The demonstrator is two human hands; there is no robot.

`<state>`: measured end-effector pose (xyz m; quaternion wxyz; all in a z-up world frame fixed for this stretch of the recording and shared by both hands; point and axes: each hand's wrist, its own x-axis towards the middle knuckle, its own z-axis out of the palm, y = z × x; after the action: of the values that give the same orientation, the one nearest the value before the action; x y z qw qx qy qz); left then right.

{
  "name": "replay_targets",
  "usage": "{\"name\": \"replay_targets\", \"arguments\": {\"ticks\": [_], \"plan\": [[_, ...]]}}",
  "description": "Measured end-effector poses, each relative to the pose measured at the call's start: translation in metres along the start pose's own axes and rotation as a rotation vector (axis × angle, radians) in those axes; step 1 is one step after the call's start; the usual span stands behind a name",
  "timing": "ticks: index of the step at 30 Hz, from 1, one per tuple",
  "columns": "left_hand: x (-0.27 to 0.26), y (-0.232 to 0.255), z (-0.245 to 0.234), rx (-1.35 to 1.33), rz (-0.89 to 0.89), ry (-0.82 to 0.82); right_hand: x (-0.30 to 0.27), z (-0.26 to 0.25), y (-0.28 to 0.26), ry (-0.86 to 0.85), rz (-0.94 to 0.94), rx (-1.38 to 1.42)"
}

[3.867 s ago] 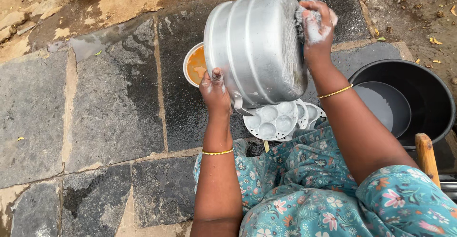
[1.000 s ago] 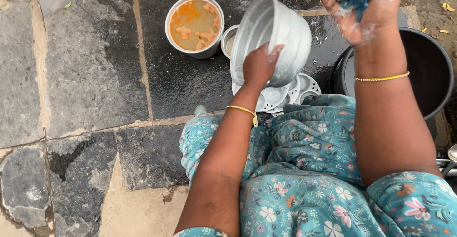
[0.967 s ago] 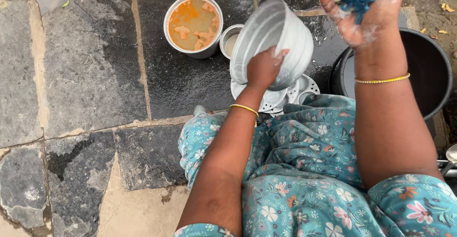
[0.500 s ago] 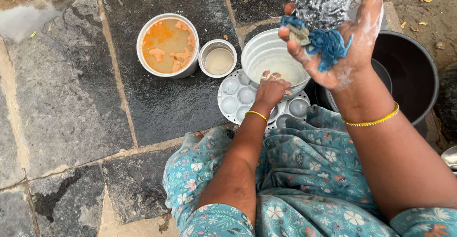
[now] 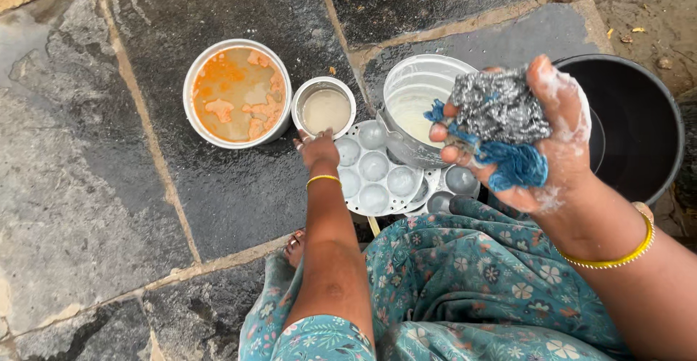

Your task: The person washes metal idli plates, a large pot, and small bowls by hand using a scouring pad and soapy water, then rinses them with water from a bucket while sitting on a stone floor.

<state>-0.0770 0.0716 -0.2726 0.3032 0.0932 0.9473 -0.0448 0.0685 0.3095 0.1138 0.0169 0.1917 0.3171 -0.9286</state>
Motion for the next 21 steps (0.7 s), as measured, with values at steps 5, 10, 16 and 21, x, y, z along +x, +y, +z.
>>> {"name": "replay_targets", "arguments": {"ticks": [5,10,16,21], "plan": [[-0.01,-0.007,0.009,-0.177,-0.111,-0.011,0.008,0.007,0.007,0.035,0.028,-0.146],[-0.012,-0.005,0.045,-0.405,-0.062,0.277,0.008,0.006,0.003,0.001,0.013,-0.173],[0.038,-0.014,0.001,-0.905,-0.286,0.423,-0.002,0.0,-0.004,0.024,-0.043,-0.184],[0.077,0.002,-0.084,-2.251,-0.352,0.207,-0.003,0.0,-0.014,-0.042,-0.11,-0.173]]}}
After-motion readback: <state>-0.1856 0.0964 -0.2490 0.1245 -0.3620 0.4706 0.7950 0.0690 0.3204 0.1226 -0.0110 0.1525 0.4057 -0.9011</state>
